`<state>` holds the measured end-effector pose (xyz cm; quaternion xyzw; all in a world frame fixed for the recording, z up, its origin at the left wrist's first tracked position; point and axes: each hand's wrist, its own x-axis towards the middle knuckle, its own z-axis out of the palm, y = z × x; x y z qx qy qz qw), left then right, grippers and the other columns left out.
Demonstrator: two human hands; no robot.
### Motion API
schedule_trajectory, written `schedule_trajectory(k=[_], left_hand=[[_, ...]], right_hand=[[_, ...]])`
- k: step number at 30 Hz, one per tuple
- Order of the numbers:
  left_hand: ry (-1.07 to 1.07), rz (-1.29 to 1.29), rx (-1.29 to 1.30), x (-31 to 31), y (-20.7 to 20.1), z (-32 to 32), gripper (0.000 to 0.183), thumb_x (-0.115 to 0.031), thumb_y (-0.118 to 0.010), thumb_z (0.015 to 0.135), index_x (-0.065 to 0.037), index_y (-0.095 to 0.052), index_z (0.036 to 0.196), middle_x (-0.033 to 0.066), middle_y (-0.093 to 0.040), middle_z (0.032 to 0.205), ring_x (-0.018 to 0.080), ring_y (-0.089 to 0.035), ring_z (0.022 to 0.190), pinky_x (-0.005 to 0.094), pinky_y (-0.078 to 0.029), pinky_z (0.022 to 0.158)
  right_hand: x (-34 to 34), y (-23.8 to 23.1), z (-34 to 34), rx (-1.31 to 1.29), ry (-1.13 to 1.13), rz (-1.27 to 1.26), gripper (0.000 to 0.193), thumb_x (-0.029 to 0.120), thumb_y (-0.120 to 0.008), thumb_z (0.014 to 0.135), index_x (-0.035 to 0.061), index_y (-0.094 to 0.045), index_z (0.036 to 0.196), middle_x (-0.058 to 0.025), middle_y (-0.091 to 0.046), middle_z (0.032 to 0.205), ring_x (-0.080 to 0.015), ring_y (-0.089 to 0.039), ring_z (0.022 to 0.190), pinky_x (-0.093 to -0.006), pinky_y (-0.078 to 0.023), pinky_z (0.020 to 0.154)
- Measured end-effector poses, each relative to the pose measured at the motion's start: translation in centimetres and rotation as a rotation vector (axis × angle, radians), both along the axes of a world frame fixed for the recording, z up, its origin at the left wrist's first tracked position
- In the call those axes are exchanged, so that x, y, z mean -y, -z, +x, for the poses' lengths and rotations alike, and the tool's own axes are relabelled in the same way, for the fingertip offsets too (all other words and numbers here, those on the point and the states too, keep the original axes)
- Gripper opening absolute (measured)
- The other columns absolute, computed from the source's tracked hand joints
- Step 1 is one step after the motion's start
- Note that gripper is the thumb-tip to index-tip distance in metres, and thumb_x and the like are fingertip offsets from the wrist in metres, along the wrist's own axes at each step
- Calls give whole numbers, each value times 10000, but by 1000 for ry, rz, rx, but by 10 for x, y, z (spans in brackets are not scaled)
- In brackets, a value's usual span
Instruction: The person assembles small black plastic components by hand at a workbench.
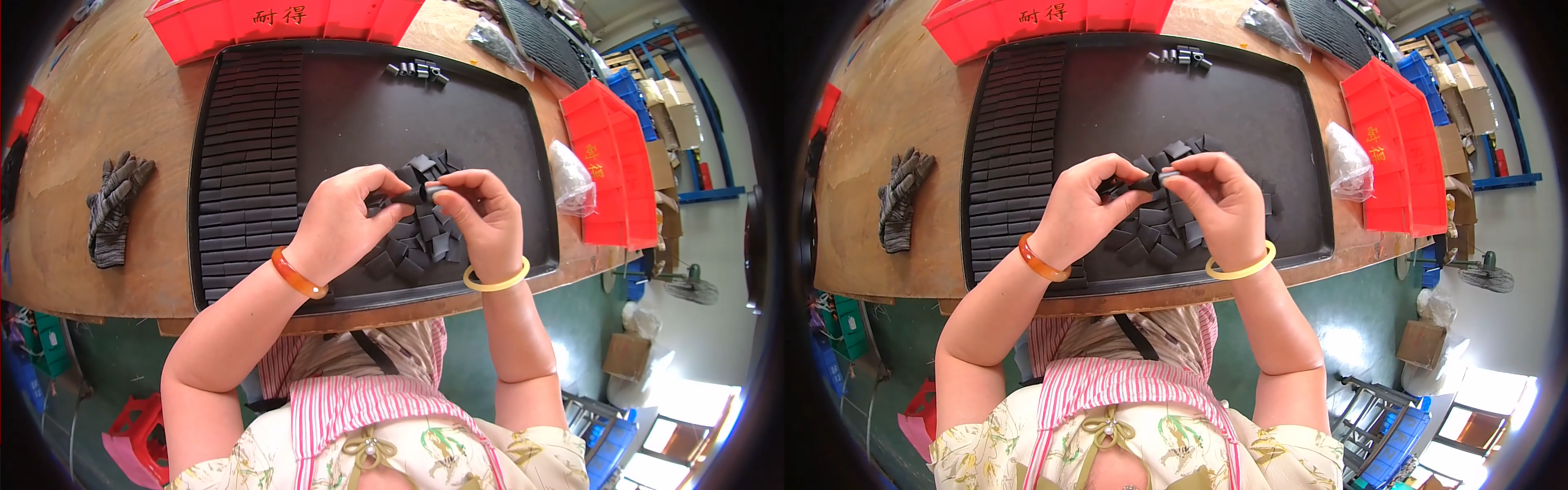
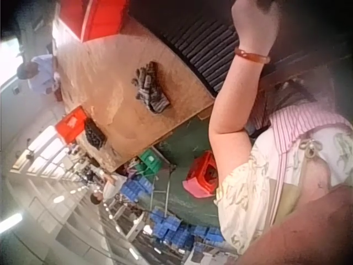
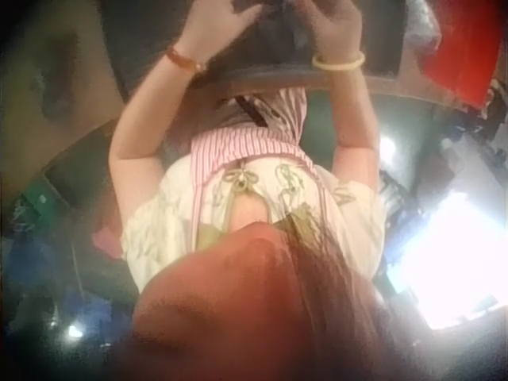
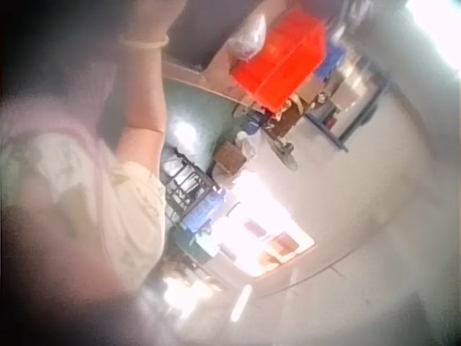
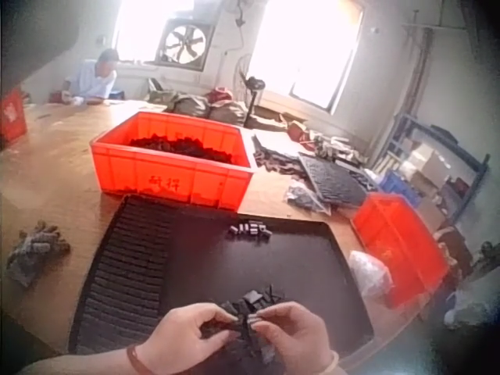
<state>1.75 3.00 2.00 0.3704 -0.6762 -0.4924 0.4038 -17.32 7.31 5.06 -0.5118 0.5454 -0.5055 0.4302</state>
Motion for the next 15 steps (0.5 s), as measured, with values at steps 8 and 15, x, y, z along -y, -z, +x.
schedule_trajectory(k=[8,15], left_hand=[[-34,-87,51,0,0,3,190,-24,-761,789,4,-676,956,77,-673,872,147,-631,779,266,-501,695],[-87,-343,111,2,3,5,241,-16,-751,770,-2,-681,1001,99,-657,888,234,-643,805,299,-515,721]], right_hand=[[6,11,17,-225,91,-120,138,46,-779,809,10,-692,910,-38,-646,856,-86,-598,722,-230,-501,679],[6,10,12,-352,2,-126,165,68,-797,796,-15,-700,901,-26,-595,862,-68,-567,690,-217,-475,638]])
